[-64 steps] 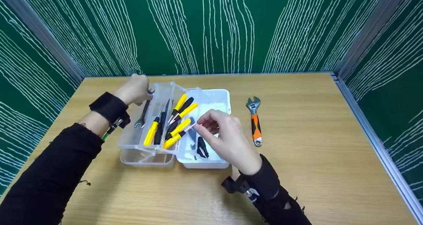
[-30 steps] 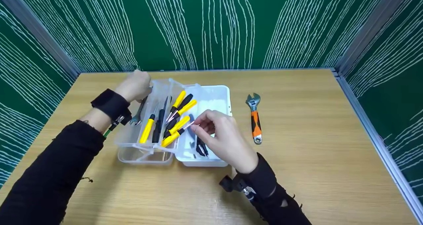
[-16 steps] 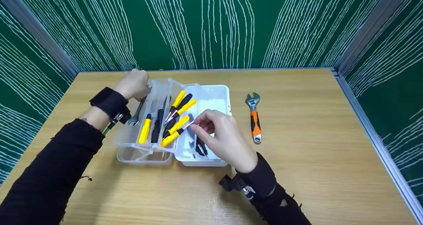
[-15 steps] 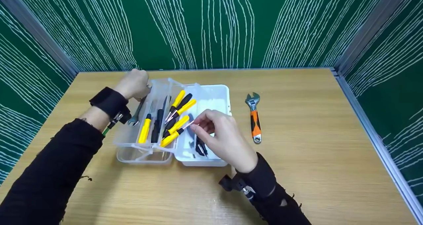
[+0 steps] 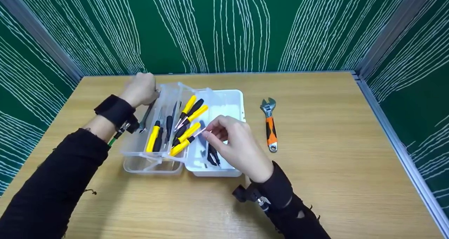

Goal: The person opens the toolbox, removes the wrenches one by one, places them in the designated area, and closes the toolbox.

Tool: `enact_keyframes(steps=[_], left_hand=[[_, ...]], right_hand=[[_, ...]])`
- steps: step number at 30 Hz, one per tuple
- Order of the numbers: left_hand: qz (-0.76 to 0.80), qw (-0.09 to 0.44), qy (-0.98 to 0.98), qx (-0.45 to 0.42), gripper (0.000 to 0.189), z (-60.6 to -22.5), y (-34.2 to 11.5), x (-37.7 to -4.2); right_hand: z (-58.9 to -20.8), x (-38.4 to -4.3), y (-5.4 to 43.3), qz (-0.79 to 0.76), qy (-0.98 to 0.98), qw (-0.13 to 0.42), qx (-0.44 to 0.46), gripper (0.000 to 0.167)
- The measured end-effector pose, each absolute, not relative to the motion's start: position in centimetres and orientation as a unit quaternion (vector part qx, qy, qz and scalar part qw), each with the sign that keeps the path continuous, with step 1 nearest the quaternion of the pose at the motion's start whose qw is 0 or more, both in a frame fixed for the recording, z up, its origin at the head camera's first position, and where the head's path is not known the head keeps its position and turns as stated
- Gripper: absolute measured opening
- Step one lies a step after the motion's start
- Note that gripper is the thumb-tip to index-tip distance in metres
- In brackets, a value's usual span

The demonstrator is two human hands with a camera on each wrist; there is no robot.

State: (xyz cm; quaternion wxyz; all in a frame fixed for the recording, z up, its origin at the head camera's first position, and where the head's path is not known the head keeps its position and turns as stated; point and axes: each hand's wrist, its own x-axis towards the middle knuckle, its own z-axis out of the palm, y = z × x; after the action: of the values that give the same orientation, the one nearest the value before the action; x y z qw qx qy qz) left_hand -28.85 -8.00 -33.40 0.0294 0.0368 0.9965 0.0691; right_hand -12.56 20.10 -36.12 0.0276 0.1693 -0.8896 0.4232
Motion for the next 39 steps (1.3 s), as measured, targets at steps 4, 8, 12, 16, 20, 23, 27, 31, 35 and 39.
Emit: enact_keyframes(steps=[4, 8, 12, 16, 20, 23, 27, 31, 35, 39], left_hand=[[0.065, 0.043, 0.996, 0.044, 0.015, -33.1, -8.3, -29.0], [0.066, 0.067, 0.995, 0.040, 0.008, -32.8, -8.7, -29.0], [0.071, 0.084, 0.993, 0.038, 0.015, -32.4, -9.0, -28.9], [0.091, 0.095, 0.991, 0.033, 0.015, -32.2, -9.1, -28.8], [0.122, 0.111, 0.986, 0.023, 0.018, -32.0, -9.2, -28.7], [0.145, 0.129, 0.981, 0.019, 0.019, -32.0, -9.4, -28.7], [0.170, 0.153, 0.973, 0.015, 0.021, -31.9, -9.7, -28.9], [0.194, 0.173, 0.966, 0.011, 0.012, -31.6, -10.0, -28.9], [0.228, 0.173, 0.958, 0.010, 0.010, -31.2, -10.4, -28.5], [0.271, 0.150, 0.951, -0.003, 0.009, -30.8, -11.0, -27.9]], right_hand=[[-36.2, -12.6, 20.1, 0.424, -0.889, 0.030, 0.171, 0.008], [-36.2, -12.6, 20.1, 0.420, -0.891, 0.027, 0.169, 0.009], [-36.3, -12.7, 20.1, 0.417, -0.893, 0.022, 0.168, 0.009], [-36.4, -12.9, 20.2, 0.414, -0.896, 0.015, 0.162, 0.010], [-36.5, -13.0, 20.3, 0.416, -0.895, 0.014, 0.159, 0.011], [-36.4, -13.1, 20.4, 0.418, -0.895, 0.011, 0.157, 0.011], [-36.4, -13.1, 20.4, 0.424, -0.891, 0.015, 0.160, 0.011], [-36.4, -13.2, 20.6, 0.430, -0.888, 0.028, 0.164, 0.008], [-36.5, -13.3, 20.7, 0.426, -0.889, 0.032, 0.161, 0.006], [-36.5, -13.5, 20.8, 0.423, -0.893, 0.026, 0.154, 0.008]])
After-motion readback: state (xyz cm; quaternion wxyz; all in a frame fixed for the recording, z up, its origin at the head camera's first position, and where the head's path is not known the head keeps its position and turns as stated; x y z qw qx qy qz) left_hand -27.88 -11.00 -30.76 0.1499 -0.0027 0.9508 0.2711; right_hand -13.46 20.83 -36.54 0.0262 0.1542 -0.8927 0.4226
